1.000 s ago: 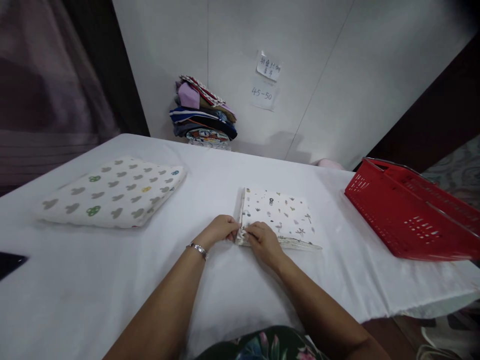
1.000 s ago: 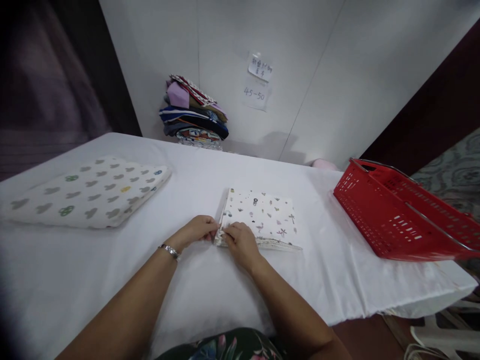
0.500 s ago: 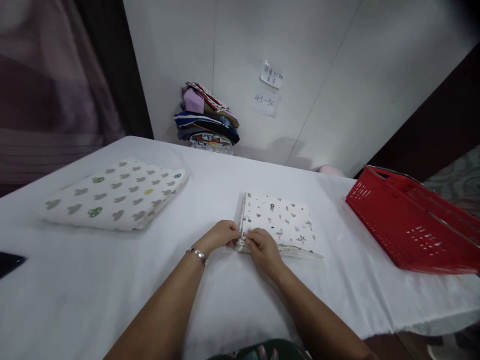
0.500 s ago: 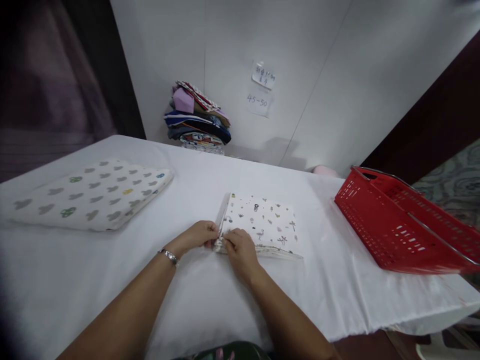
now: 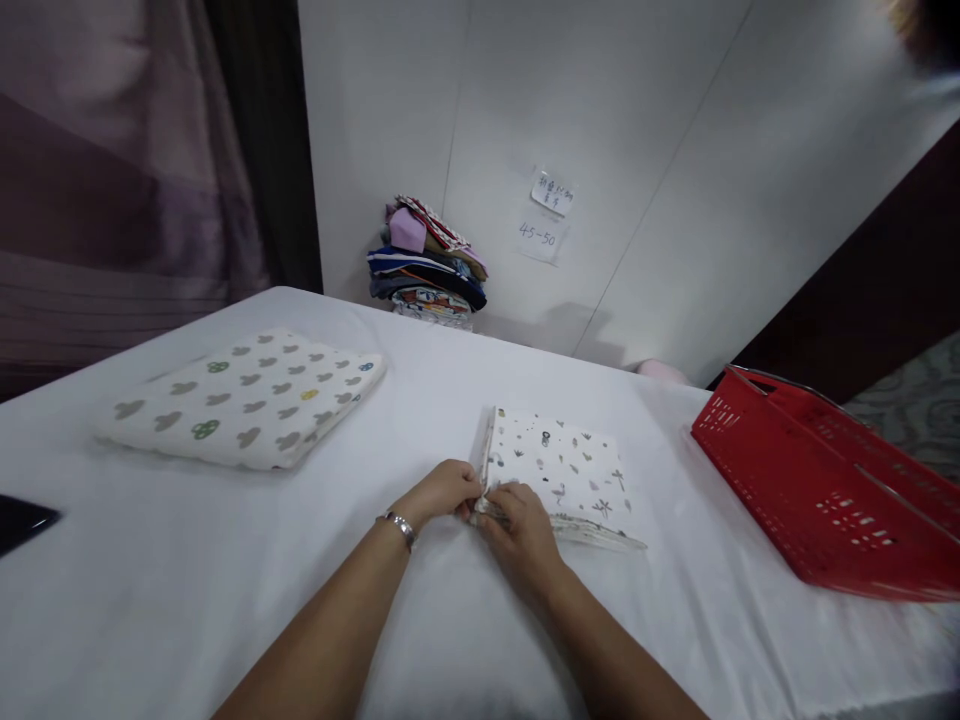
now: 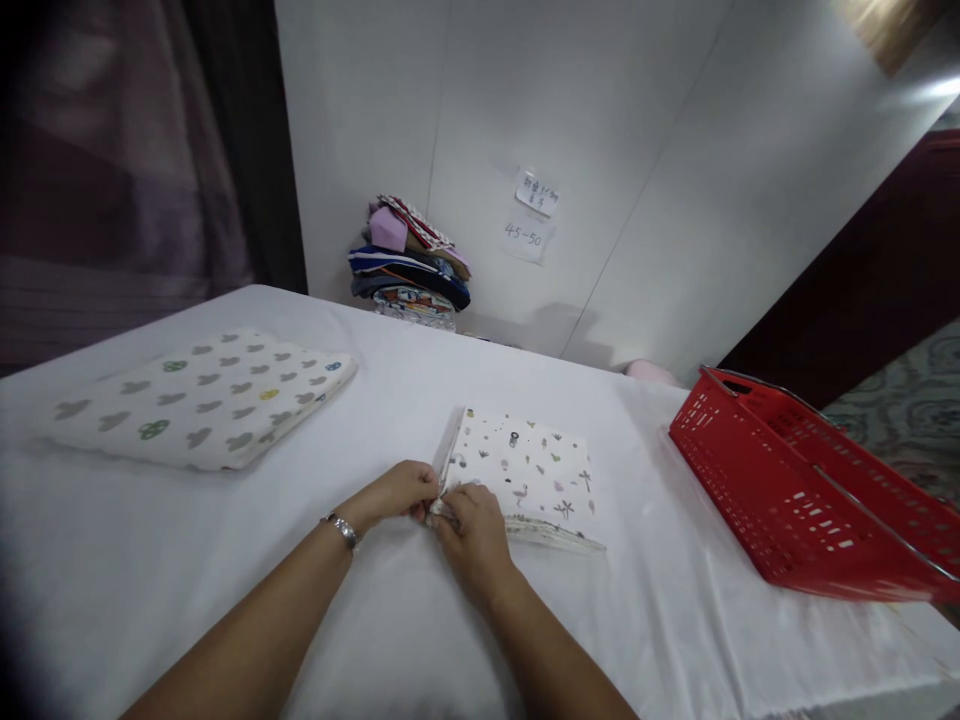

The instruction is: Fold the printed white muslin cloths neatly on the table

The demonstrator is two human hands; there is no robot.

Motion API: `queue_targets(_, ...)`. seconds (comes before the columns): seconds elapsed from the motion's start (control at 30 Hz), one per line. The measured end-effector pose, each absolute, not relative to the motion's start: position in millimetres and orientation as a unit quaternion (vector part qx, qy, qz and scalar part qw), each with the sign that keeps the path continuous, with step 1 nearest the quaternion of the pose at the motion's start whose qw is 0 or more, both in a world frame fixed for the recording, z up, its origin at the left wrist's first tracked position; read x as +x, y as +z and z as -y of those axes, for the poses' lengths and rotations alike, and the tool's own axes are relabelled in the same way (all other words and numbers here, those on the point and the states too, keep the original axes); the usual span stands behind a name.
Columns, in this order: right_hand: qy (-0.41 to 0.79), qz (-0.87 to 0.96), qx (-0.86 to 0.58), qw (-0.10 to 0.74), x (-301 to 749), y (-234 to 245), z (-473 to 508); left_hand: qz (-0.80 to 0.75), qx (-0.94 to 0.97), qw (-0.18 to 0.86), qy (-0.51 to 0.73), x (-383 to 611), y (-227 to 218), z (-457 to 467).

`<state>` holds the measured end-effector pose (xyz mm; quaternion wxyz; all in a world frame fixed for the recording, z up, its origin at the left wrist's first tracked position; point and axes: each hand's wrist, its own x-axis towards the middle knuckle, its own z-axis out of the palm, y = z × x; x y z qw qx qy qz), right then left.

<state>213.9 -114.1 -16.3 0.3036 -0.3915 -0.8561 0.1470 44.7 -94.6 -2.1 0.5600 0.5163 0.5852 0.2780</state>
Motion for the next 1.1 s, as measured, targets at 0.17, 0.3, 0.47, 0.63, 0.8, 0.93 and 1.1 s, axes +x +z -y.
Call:
queue_targets(0.17,0.145,0.846,-0.386,0.338,213,-22,116,-0.572,0.516,0.569,0.287,45,0,95)
queue_targets(0.3,0.128,0.851,-0.362,0.358,214,-25,115,-0.567,0.514,0.575,0.289,45,-1,95)
queue_targets(0.47,0.096,0.867,-0.334,0.357,215,-26,114,-0.568,0.510,0.577,0.291,45,0,94)
queue_targets(0.63,0.102,0.882,-0.320,0.330,217,-19,116,-0.574,0.531,0.550,0.292,49,-3,95)
queue_targets(0.8,0.213,0.877,-0.323,0.285,226,1,100,-0.590,0.570,0.483,0.305,55,-14,95)
queue_targets(0.93,0.216,0.859,-0.375,0.272,225,13,63,-0.598,0.575,0.471,0.301,56,-18,93)
queue_targets(1.1,0.145,0.895,-0.402,0.128,208,23,22,-0.597,0.575,0.471,0.301,55,-18,93)
